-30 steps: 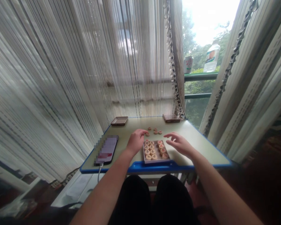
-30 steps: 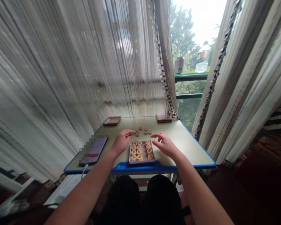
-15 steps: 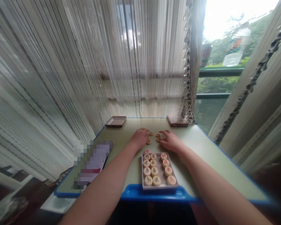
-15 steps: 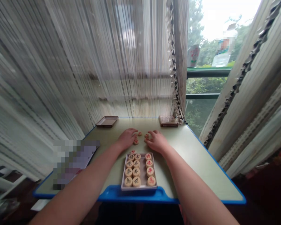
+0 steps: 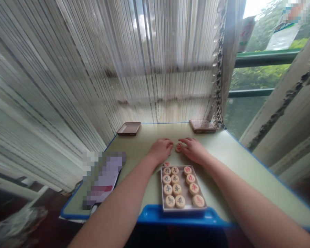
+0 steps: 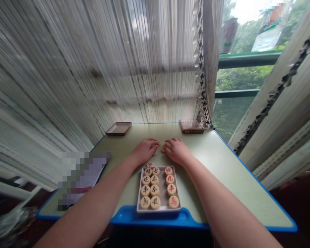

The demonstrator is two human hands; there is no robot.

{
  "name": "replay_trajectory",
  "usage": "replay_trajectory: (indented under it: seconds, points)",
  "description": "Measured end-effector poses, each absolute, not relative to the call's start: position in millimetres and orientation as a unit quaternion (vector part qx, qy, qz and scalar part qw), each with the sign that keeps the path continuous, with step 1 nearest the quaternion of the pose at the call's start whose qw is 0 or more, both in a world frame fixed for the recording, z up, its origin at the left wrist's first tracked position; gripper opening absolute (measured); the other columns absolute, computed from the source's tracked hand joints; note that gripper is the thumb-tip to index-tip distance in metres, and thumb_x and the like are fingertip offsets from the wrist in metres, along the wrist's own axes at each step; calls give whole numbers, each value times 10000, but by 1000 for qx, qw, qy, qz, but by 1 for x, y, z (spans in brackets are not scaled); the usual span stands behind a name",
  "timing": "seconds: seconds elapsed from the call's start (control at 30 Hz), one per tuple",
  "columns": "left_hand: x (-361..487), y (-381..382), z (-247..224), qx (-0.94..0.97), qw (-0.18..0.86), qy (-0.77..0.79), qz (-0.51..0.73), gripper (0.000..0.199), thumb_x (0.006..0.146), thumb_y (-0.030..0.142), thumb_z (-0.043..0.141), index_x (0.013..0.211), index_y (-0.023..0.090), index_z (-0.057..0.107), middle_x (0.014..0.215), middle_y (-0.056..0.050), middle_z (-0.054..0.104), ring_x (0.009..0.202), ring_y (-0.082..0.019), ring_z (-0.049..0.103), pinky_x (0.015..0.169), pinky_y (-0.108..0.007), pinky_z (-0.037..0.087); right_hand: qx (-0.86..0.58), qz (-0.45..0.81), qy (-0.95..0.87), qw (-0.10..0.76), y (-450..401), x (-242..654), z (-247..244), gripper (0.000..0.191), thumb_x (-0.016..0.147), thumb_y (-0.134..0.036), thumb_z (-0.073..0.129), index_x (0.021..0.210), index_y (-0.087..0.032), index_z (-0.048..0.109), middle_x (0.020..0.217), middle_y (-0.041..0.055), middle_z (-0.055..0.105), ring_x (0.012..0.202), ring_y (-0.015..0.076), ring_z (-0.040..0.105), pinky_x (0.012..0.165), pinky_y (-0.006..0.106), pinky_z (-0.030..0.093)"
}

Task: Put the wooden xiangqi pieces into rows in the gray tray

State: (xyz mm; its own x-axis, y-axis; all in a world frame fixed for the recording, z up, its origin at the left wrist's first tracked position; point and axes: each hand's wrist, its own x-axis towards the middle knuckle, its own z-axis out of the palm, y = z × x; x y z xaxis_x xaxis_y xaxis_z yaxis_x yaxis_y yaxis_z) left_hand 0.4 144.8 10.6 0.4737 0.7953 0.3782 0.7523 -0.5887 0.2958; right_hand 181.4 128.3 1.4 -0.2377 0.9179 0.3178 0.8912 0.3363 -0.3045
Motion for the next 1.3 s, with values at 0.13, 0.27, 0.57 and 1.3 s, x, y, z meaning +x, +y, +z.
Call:
replay_trajectory:
  seconds: [0.13, 0.27, 0.57, 1.3]
  points:
    - [2, 144, 10, 864, 46, 436, 246, 265, 848, 235, 439, 962, 182, 673, 992, -49, 653, 937, -154, 579, 894, -264, 435, -549, 30, -804, 228, 134, 185, -4, 370, 794, -173, 464, 1134, -204, 607, 1125, 64, 615, 993, 216, 511, 885, 306, 369]
    - [4, 144, 8, 872, 55, 427, 231, 261, 846, 248, 450, 951, 187, 682, 1021, -43, 650, 944, -149, 581, 900, -257, 436, -550, 33, -802, 229, 135, 186, -5, 293, 788, -199, 478, 1012, -201, 666, 1049, 56, 648, 954, 214, 525, 865, 298, 380]
    - [0, 143, 13, 828, 48, 499, 251, 258, 806, 181, 479, 973, 160, 673, 1049, -66, 627, 956, -172, 585, 913, -274, 447, -606, 79, -755, 237, 116, 191, 6, 375, 680, -197, 555, 1043, -143, 630, 932, 84, 652, 779, 169, 576, 716, 238, 426]
    - [-6, 135, 13, 796, 12, 574, 192, 330, 787, 436, 510, 880, 167, 676, 899, -83, 641, 853, -187, 590, 793, -271, 461, -612, 110, -749, 230, 110, 196, 12, 284, 708, -327, 561, 915, -165, 669, 856, 68, 664, 748, 172, 574, 675, 249, 423]
